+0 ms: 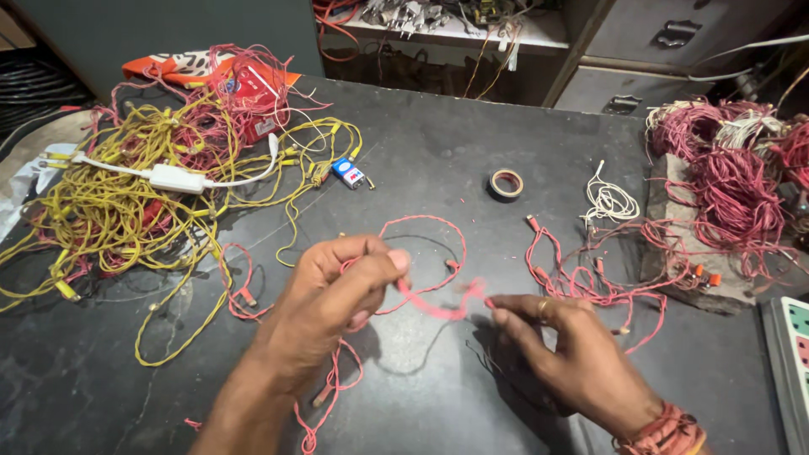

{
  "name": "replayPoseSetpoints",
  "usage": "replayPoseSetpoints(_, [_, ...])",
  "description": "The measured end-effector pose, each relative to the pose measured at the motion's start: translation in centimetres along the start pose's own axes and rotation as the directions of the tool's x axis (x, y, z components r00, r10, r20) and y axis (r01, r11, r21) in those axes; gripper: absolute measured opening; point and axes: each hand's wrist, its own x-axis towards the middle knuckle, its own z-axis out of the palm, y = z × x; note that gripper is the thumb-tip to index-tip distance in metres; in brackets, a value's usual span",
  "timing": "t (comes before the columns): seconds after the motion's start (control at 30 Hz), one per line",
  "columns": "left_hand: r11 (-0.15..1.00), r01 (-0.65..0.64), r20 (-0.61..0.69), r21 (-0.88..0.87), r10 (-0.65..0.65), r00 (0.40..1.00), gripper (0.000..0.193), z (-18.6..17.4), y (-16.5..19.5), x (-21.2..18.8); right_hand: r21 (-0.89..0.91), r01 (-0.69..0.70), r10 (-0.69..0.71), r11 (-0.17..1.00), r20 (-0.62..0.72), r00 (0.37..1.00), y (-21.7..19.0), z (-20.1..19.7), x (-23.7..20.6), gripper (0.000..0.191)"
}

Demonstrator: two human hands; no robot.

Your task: The person untangles a red LED light string, uses wire cutters to strip the ends of the power cord, and plugs the string into a power strip. The LEDs light up purple after connection.

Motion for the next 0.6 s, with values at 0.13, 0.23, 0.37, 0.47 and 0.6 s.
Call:
replayPoseSetpoints(0.13, [0.798,0.120,-0.094,0.590,-0.080,0.992,0.026,-0.7,-1.4,-0.1,0.261,-0.168,0.179,0.951,-0.018,0.984,0.4,0.3,-0.3,0.028])
replayPoseSetpoints(0.23, [0.298,0.118,-0.130,0.947,0.020,0.991,0.034,-0.2,-2.0,-0.6,0.503,-0.148,0.195,0.852,-0.043,0.980,0.4,0.5,-0.4,0.025])
replayPoseSetpoints(0.37, [0.633,0.072,-0.232,0.771,0.173,0.957,0.036,1.2,-0.9,-0.2,0.436,-0.108,0.163,0.893,-0.090,0.983,-0.1,0.7,-0.9,0.023])
replayPoseSetpoints(0.47, [0.823,0.045,-0.205,0.566,0.087,0.975,0.038,2.8,0.2,0.1,0.436,-0.100,0.150,0.894,-0.083,0.985,-0.2,0.5,-1.0,0.024])
replayPoseSetpoints(0.6, [0.884,0.017,-0.119,0.467,0.044,0.992,0.037,4.8,0.9,0.1,0.418,-0.040,0.087,0.908,-0.095,0.992,0.0,0.6,-1.0,0.022])
